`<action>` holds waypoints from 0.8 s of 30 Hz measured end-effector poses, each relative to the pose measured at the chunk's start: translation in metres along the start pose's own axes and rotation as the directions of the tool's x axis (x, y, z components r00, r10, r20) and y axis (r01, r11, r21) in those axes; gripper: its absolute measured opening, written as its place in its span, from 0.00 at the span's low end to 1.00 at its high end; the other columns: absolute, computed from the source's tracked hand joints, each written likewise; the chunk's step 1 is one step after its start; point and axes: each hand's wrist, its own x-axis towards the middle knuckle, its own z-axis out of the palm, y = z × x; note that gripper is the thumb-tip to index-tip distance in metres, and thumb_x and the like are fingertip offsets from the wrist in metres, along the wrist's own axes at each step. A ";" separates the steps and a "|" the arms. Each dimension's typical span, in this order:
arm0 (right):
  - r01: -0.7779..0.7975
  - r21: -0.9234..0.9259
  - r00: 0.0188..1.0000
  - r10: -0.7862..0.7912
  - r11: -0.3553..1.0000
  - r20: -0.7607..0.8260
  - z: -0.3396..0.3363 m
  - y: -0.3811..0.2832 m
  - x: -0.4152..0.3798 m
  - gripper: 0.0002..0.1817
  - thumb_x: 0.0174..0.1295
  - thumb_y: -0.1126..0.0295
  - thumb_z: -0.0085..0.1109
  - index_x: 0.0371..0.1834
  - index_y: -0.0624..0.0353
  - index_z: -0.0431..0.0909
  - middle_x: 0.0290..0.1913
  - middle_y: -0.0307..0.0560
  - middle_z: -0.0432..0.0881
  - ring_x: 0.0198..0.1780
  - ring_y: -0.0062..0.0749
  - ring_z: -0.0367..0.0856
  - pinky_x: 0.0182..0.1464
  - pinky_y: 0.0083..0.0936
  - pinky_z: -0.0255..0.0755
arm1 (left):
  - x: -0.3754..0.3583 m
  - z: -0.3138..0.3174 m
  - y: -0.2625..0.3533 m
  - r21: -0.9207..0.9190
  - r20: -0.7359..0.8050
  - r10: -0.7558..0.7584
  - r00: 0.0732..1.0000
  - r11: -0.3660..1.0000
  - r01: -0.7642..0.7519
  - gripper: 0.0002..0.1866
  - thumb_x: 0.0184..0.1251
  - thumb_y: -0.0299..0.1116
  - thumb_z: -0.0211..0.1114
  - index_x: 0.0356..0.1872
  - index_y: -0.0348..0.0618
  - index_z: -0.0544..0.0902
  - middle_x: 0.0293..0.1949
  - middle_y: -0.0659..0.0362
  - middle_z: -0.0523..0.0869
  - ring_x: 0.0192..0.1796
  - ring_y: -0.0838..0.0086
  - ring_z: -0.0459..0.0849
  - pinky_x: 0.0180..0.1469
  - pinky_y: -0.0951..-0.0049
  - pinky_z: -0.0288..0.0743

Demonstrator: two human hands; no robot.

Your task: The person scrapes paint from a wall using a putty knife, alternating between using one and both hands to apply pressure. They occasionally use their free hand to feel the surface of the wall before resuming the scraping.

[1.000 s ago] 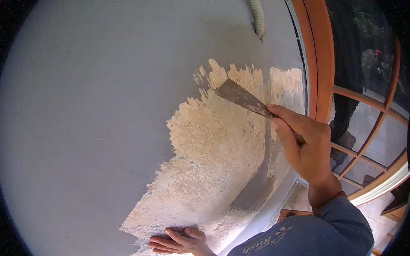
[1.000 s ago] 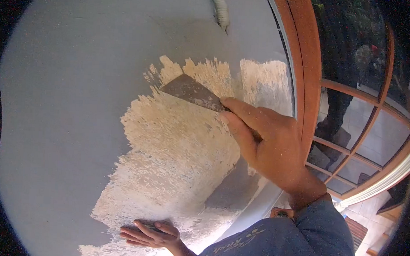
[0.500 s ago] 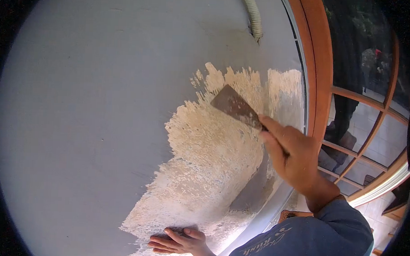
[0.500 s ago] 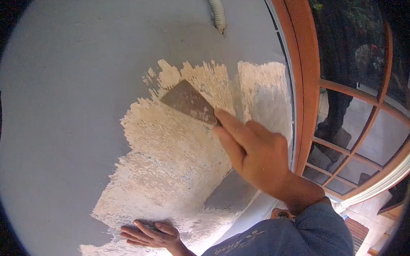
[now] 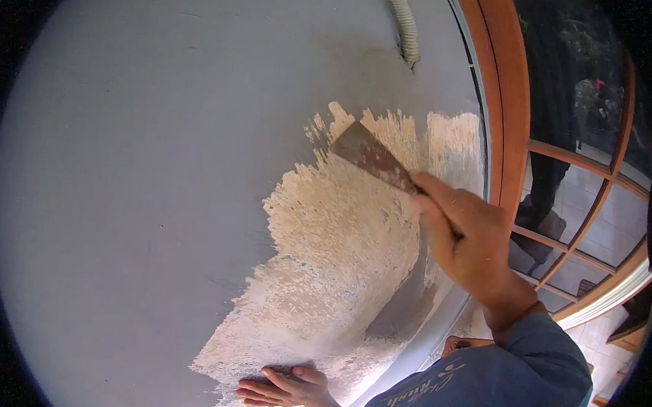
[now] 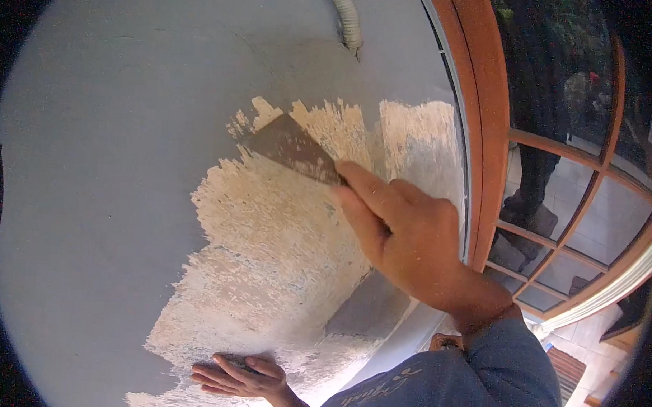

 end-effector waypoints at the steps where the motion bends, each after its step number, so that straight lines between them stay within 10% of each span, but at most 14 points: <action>1: -0.008 0.049 1.000 0.009 0.999 -0.018 -0.002 0.000 0.004 0.16 0.61 0.64 0.64 0.51 0.56 0.81 0.18 0.45 0.76 0.15 0.26 0.75 0.16 0.24 0.66 | 0.000 -0.001 -0.002 -0.003 0.000 0.009 1.000 1.000 -0.009 0.28 0.74 0.44 0.36 0.69 0.40 0.64 0.71 0.37 0.57 0.74 0.43 0.53 0.72 0.42 0.42; 24: 0.021 0.082 0.997 -0.014 0.996 -0.082 0.007 0.002 0.008 0.15 0.62 0.65 0.63 0.50 0.57 0.81 0.21 0.48 0.80 0.20 0.29 0.80 0.21 0.24 0.71 | -0.003 0.003 -0.005 0.001 -0.008 0.042 0.999 0.999 -0.042 0.29 0.73 0.45 0.37 0.68 0.38 0.65 0.71 0.36 0.57 0.74 0.42 0.53 0.72 0.41 0.42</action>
